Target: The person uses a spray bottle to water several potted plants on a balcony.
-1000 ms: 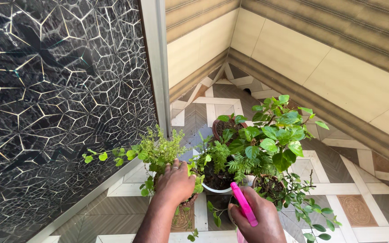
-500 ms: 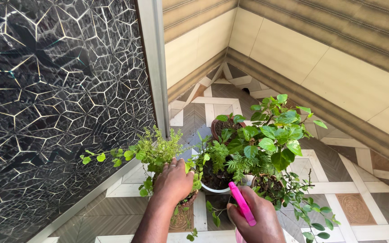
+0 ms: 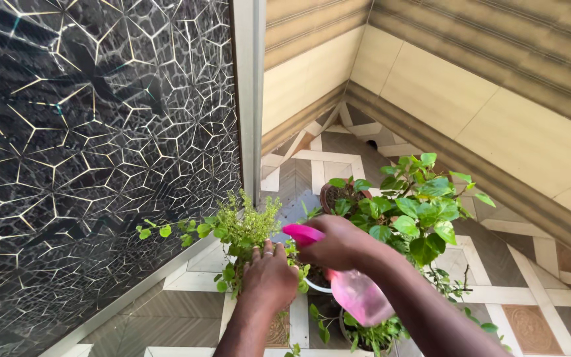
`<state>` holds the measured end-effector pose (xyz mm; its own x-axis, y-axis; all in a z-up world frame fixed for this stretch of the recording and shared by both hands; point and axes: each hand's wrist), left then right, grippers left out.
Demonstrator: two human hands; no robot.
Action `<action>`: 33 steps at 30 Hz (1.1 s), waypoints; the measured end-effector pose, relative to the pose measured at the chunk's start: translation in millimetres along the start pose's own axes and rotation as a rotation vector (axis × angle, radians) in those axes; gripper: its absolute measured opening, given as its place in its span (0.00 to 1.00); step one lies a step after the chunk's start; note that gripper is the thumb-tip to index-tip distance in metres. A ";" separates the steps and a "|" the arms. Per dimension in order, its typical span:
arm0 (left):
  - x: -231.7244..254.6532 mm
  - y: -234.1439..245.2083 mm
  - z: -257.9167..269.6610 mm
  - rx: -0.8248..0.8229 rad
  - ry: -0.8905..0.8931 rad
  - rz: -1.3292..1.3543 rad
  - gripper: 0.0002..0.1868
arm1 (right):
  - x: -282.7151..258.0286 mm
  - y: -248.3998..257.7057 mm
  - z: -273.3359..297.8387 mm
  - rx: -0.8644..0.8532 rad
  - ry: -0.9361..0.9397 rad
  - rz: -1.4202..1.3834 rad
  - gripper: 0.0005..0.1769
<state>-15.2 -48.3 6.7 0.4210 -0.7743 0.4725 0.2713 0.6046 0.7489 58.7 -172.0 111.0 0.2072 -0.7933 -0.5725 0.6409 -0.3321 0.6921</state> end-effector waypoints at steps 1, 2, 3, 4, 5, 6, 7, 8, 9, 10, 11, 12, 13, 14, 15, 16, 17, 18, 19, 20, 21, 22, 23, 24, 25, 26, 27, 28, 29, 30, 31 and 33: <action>-1.2 -0.6 -1.1 0.011 -0.007 0.006 0.37 | -9.1 0.7 -8.2 -0.064 -0.092 0.028 0.23; -1.8 -0.7 -3.2 0.011 -0.006 0.005 0.37 | -16.6 1.8 -17.3 -0.064 -0.092 0.026 0.23; -2.2 -2.4 -3.8 0.009 -0.020 0.006 0.37 | -22.1 1.1 -25.4 -0.103 -0.091 0.140 0.22; -2.6 -3.6 -3.9 0.007 -0.033 0.008 0.36 | -24.7 -1.6 -29.9 -0.142 -0.088 0.253 0.21; -2.5 -2.9 -4.4 0.006 -0.033 0.009 0.36 | -25.7 -4.4 -32.0 -0.143 -0.089 0.254 0.21; -2.7 -1.9 -4.0 0.004 -0.025 0.007 0.37 | -26.0 -7.3 -33.2 -0.148 -0.121 0.290 0.21; -2.1 -1.0 -4.0 0.004 -0.020 0.006 0.37 | -25.6 -8.7 -34.4 -0.152 -0.154 0.327 0.21; -1.2 -0.4 -4.0 0.004 -0.021 0.008 0.37 | -24.2 -8.5 -35.1 -0.151 -0.155 0.330 0.21; -0.9 0.0 -3.8 -0.001 -0.021 -0.006 0.37 | -22.0 -7.4 -35.4 -0.143 -0.156 0.337 0.20; -0.7 0.3 -4.0 -0.005 -0.020 -0.020 0.37 | -19.8 -5.8 -35.8 -0.135 -0.157 0.343 0.19; -0.3 -0.2 -4.4 -0.006 -0.020 -0.018 0.37 | -17.7 -3.8 -36.5 -0.136 -0.158 0.345 0.19; 0.4 -0.9 -5.4 -0.009 -0.020 -0.005 0.37 | -16.3 -1.2 -37.2 -0.085 -0.108 0.337 0.19; 1.4 -2.1 -5.9 -0.014 -0.020 0.005 0.37 | -15.2 0.5 -36.7 -0.034 -0.059 0.327 0.19; 1.7 -3.2 -6.0 -0.017 -0.021 0.006 0.37 | -15.0 0.7 -35.5 -0.034 -0.061 0.328 0.19; 1.9 -2.5 -6.9 -0.025 -0.013 -0.005 0.37 | -15.7 1.5 -34.7 -0.069 -0.116 0.299 0.19; 2.1 -1.6 -7.6 -0.034 -0.005 -0.016 0.38 | -15.8 2.8 -33.7 -0.103 -0.170 0.270 0.18; 1.9 -0.7 -7.7 -0.034 -0.007 -0.016 0.38 | -14.7 3.4 -32.5 -0.102 -0.171 0.270 0.18; 1.4 0.6 -7.4 -0.004 -0.005 -0.006 0.38 | -12.0 3.1 -31.1 -0.041 -0.131 0.299 0.17; 0.6 2.2 -6.6 0.026 -0.001 0.005 0.38 | -7.0 2.1 -28.9 0.020 -0.091 0.329 0.16; -0.2 4.4 -5.7 0.025 -0.003 0.005 0.38 | 2.5 2.5 -23.7 0.020 -0.093 0.329 0.16; -1.5 8.2 -5.4 0.099 0.006 -0.005 0.36 | 15.7 4.6 -15.7 0.064 -0.111 0.161 0.18; -3.4 12.4 -5.1 0.173 0.014 -0.014 0.36 | 30.8 5.9 -6.6 0.106 -0.128 -0.007 0.20; -4.4 16.7 -6.5 0.175 0.007 -0.013 0.36 | 48.0 6.1 4.4 0.191 -0.144 -0.124 0.22; -6.7 21.1 -8.5 0.279 0.095 0.103 0.30 | 66.6 4.5 17.3 0.275 -0.158 -0.242 0.26; -9.4 25.5 -12.0 0.380 0.181 0.219 0.27 | 86.2 3.5 32.1 0.314 -0.166 -0.362 0.22; -12.5 28.4 -15.0 0.382 0.170 0.219 0.27 | 104.6 0.8 46.5 0.351 -0.172 -0.481 0.19; -15.8 30.6 -17.1 0.613 0.137 0.373 0.25 | 121.3 -4.7 59.8 0.415 -0.220 -0.542 0.19; -17.8 33.0 -18.9 0.841 0.101 0.529 0.24 | 136.6 -11.0 72.6 0.480 -0.267 -0.604 0.19; -20.5 36.5 -18.3 0.839 0.090 0.525 0.24 | 149.4 -20.6 83.6 0.489 -0.269 -0.611 0.19; -21.6 40.5 -15.2 0.878 0.094 0.622 0.22 | 160.3 -30.1 93.5 0.529 -0.294 -0.586 0.20; -18.9 44.0 -10.1 0.913 0.099 0.720 0.21 | 169.5 -39.2 102.7 0.569 -0.321 -0.563 0.21; -10.6 52.2 6.4 1.024 -0.008 0.594 0.21 | 175.6 -68.0 114.0 0.664 -0.338 -0.617 0.21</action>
<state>-11.0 -9.7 43.8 0.2407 -0.4263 0.8720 -0.7864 0.4409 0.4326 -32.8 -347.0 13.5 -0.3163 -0.4530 -0.8335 -0.0045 -0.8779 0.4788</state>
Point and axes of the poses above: each hand's wrist, its own z-axis away from the middle knuckle, its own y-axis out of the back of the hand, x = y × z, and after that the axes turned 1 degree about -x, right-handed
